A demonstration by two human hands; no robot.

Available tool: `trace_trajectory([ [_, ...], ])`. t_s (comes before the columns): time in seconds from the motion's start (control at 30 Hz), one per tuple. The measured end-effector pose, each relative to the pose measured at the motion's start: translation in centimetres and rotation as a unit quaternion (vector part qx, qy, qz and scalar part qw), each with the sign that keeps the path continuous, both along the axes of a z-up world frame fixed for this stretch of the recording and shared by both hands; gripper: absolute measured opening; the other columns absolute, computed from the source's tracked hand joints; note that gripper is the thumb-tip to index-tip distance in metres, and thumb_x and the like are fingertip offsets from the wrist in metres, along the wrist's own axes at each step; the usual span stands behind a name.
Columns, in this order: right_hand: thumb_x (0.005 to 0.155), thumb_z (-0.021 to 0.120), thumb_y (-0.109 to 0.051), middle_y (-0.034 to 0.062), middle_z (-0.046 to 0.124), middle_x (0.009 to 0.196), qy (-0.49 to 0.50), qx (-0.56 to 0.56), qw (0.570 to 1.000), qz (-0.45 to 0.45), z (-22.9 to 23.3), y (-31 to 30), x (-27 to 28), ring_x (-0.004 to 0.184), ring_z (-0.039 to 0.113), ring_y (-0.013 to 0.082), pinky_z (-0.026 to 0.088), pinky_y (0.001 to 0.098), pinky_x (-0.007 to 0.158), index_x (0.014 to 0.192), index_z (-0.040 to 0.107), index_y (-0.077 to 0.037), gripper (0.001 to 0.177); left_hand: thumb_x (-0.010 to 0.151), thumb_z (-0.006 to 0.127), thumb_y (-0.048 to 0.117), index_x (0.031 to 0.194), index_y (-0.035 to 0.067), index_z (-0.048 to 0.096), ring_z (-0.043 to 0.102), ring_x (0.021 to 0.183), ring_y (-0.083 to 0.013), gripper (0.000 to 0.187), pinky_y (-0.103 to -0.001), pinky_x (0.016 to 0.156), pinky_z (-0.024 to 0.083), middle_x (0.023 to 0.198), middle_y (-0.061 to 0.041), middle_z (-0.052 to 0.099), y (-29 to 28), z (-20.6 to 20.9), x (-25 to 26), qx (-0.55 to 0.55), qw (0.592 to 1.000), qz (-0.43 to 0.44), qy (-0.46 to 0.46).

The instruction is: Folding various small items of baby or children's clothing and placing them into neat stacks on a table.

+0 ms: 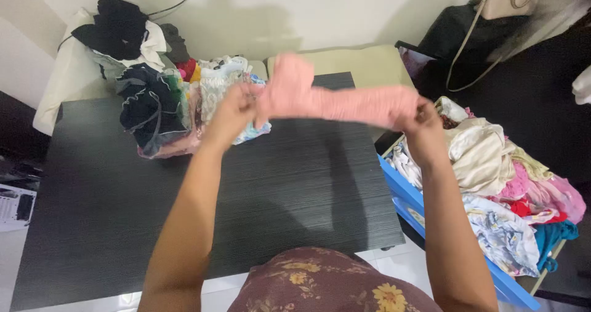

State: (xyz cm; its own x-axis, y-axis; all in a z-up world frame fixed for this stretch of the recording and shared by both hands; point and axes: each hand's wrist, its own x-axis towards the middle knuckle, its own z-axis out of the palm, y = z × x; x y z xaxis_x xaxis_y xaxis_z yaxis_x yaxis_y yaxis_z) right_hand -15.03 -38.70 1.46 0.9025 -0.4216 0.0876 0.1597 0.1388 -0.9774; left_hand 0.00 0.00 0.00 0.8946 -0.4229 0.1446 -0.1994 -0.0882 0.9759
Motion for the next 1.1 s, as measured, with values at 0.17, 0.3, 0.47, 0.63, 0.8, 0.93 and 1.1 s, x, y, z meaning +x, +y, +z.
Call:
trace_trajectory([
  [0.17, 0.080, 0.080, -0.007, 0.0057, 0.075, 0.101, 0.175, -0.238, 0.953, 0.072, -14.5, -2.7, -6.3, 0.089, 0.069, 0.0154, 0.056, 0.0310, 0.081, 0.112, 0.070, -0.005, 0.033, 0.079, 0.079, 0.027, 0.122, 0.024, 0.071, 0.069, 0.100, -0.0230, 0.043, -0.053, 0.100, 0.042, 0.108, -0.002, 0.076, 0.5, -7.9, -7.8, 0.322, 0.944, 0.048, -0.060],
  [0.3, 0.071, 0.083, -0.012, 0.0029, 0.076, 0.106, 0.227, -0.298, 0.919, 0.125, -21.6, 0.5, -11.7, 0.090, 0.072, 0.0129, 0.059, 0.0319, 0.081, 0.099, 0.078, -0.006, 0.029, 0.083, 0.078, 0.029, 0.102, 0.020, 0.076, 0.061, 0.111, -0.0282, 0.022, -0.071, 0.109, 0.025, 0.104, -0.001, 0.075, 2.4, -19.2, -15.1, 0.479, 0.856, 0.059, -0.187],
  [0.47, 0.076, 0.080, -0.015, 0.0099, 0.077, 0.103, 0.164, -0.390, 0.901, 0.095, -24.3, -0.9, -12.3, 0.096, 0.067, 0.0209, 0.055, 0.0352, 0.083, 0.101, 0.075, -0.006, 0.027, 0.079, 0.072, 0.024, 0.101, 0.017, 0.072, 0.061, 0.111, -0.0267, 0.024, -0.070, 0.108, 0.025, 0.104, -0.004, 0.074, 1.8, -19.3, -16.4, 0.360, 0.883, 0.085, -0.289],
  [0.63, 0.099, 0.071, -0.034, 0.0187, 0.076, 0.096, 0.311, -0.256, 0.912, 0.078, -23.8, -1.1, -10.3, 0.092, 0.070, 0.0403, 0.054, 0.0419, 0.081, 0.104, 0.073, -0.002, 0.033, 0.092, 0.063, 0.020, 0.120, 0.009, 0.068, 0.064, 0.105, -0.0294, 0.031, -0.067, 0.108, 0.028, 0.090, -0.010, 0.073, 0.7, -18.7, -13.2, 0.421, 0.876, 0.115, -0.206],
  [0.8, 0.083, 0.076, -0.042, 0.0195, 0.076, 0.096, 0.343, -0.448, 0.821, 0.088, -25.2, -1.3, -10.9, 0.090, 0.072, 0.0360, 0.056, 0.0439, 0.079, 0.104, 0.074, -0.004, 0.044, 0.103, 0.055, 0.030, 0.121, 0.012, 0.067, 0.067, 0.100, -0.0331, 0.028, -0.060, 0.111, 0.030, 0.091, -0.016, 0.075, -0.5, -17.7, -13.7, 0.575, 0.804, 0.027, -0.147],
  [0.93, 0.076, 0.083, -0.046, 0.0193, 0.077, 0.096, 0.417, -0.405, 0.803, 0.133, -22.3, -1.1, -9.7, 0.089, 0.075, 0.0347, 0.058, 0.0441, 0.081, 0.102, 0.072, -0.002, 0.053, 0.089, 0.062, 0.030, 0.117, 0.012, 0.068, 0.064, 0.107, -0.0345, 0.034, -0.061, 0.110, 0.029, 0.093, -0.014, 0.076, -0.7, -17.1, -12.3, 0.619, 0.769, 0.005, -0.159],
  [1.1, 0.090, 0.077, -0.034, 0.0249, 0.072, 0.098, 0.220, -0.494, 0.839, -0.056, -23.4, -0.9, -3.6, 0.094, 0.067, 0.0441, 0.053, 0.0486, 0.080, 0.108, 0.074, 0.000, 0.039, 0.099, 0.056, 0.038, 0.118, 0.011, 0.069, 0.059, 0.121, -0.0342, 0.035, -0.057, 0.100, 0.039, 0.124, -0.011, 0.069, -3.8, -18.1, -5.4, 0.522, 0.838, 0.108, -0.115],
])
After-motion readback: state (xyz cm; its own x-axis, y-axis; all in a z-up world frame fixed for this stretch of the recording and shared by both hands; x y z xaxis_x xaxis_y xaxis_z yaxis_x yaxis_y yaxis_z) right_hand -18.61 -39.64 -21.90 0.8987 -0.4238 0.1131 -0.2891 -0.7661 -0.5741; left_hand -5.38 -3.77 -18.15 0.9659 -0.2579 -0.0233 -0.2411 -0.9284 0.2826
